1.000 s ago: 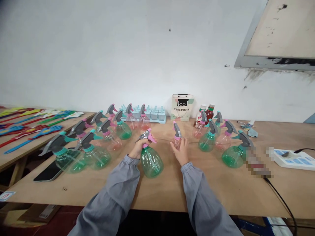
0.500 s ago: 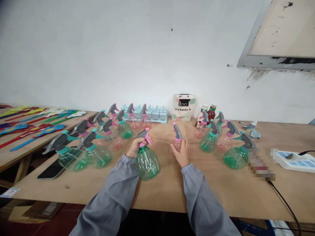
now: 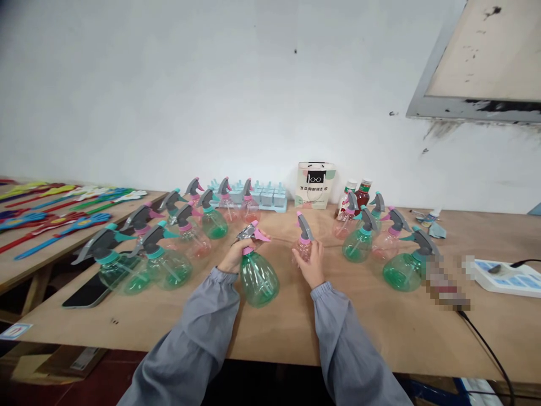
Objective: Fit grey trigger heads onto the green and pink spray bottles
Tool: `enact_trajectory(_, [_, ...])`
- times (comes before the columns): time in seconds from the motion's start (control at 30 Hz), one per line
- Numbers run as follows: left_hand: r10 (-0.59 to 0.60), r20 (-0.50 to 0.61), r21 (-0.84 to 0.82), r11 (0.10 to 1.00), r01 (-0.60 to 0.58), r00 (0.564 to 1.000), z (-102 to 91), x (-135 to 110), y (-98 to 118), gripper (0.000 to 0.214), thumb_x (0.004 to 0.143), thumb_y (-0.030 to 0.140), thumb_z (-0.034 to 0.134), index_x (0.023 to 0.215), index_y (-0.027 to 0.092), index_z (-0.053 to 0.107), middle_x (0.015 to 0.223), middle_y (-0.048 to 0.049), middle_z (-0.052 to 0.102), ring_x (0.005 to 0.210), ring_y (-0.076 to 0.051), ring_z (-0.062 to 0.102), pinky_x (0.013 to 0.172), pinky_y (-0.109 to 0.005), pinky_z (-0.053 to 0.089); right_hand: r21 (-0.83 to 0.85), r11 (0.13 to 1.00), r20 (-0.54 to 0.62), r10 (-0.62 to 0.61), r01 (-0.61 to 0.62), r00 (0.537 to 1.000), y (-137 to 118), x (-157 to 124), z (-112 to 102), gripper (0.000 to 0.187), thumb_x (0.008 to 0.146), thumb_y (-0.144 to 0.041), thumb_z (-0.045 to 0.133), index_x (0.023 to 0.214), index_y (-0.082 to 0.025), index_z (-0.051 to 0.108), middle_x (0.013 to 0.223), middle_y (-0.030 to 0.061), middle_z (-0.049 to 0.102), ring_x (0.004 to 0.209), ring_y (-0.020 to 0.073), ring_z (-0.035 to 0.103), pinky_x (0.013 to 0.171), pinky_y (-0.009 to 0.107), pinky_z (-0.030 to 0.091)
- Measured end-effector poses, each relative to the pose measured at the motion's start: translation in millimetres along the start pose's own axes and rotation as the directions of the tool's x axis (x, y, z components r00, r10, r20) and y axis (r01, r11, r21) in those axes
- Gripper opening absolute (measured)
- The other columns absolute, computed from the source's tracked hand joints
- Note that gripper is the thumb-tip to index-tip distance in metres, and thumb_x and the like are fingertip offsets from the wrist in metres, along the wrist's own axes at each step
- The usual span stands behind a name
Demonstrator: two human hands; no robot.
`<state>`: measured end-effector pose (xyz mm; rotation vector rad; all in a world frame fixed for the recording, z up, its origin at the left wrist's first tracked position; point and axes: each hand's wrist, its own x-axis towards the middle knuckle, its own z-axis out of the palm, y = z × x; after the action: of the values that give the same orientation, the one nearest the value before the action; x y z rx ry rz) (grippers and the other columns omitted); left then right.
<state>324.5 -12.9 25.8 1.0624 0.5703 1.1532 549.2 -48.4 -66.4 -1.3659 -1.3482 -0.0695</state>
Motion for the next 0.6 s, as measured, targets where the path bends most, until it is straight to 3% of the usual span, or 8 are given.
enact_trajectory(0.13, [0.108,-0.145,-0.020,0.994,-0.112,0.984,0.2,0,-2,0.014,0.048,0.023,0.052,0.061,0.020,0.057,0.064,-0.0020,0.060,0.071,-0.019,0.064,0.071,-0.032,0.051,0.010,1.000,-0.002,0.001,-0.001,1.000,0,0,0,0.047,0.084,-0.055,0.065,0.115,-0.021,0.055,0.107,0.0094,0.056,0.108,0.0298,0.055,0.098,0.052,0.047])
enact_trajectory(0.3, [0.233,-0.221,0.209,0.960,-0.187,0.947,-7.3,-2,4,0.011,0.055,0.027,0.060,0.064,0.021,0.058,0.062,0.0012,0.056,0.059,-0.013,0.050,0.056,-0.026,0.040,0.014,1.000,0.001,-0.003,0.003,1.000,-1,-1,0,0.044,0.084,-0.054,0.066,0.113,-0.021,0.056,0.106,0.0083,0.056,0.108,0.0291,0.055,0.098,0.051,0.046])
enact_trajectory(0.47, [0.442,-0.273,0.551,0.800,-0.238,0.855,-29.3,13,26,0.022,0.064,0.032,0.072,0.061,0.020,0.055,0.054,0.0059,0.039,0.052,-0.008,0.033,0.049,-0.023,0.027,0.016,1.000,-0.002,-0.011,0.011,1.000,-1,0,0,0.048,0.085,-0.055,0.064,0.117,-0.021,0.055,0.109,0.0095,0.056,0.110,0.0293,0.055,0.100,0.051,0.045])
enact_trajectory(0.6, [0.577,-0.304,0.668,0.696,-0.262,0.758,-50.5,45,33,0.036,0.071,0.033,0.074,0.052,0.018,0.047,0.053,0.0058,0.033,0.056,-0.008,0.031,0.052,-0.023,0.027,0.022,1.000,0.009,-0.008,0.007,1.000,-1,-1,0,0.050,0.085,-0.056,0.064,0.118,-0.021,0.055,0.109,0.0092,0.055,0.109,0.0294,0.055,0.101,0.051,0.045])
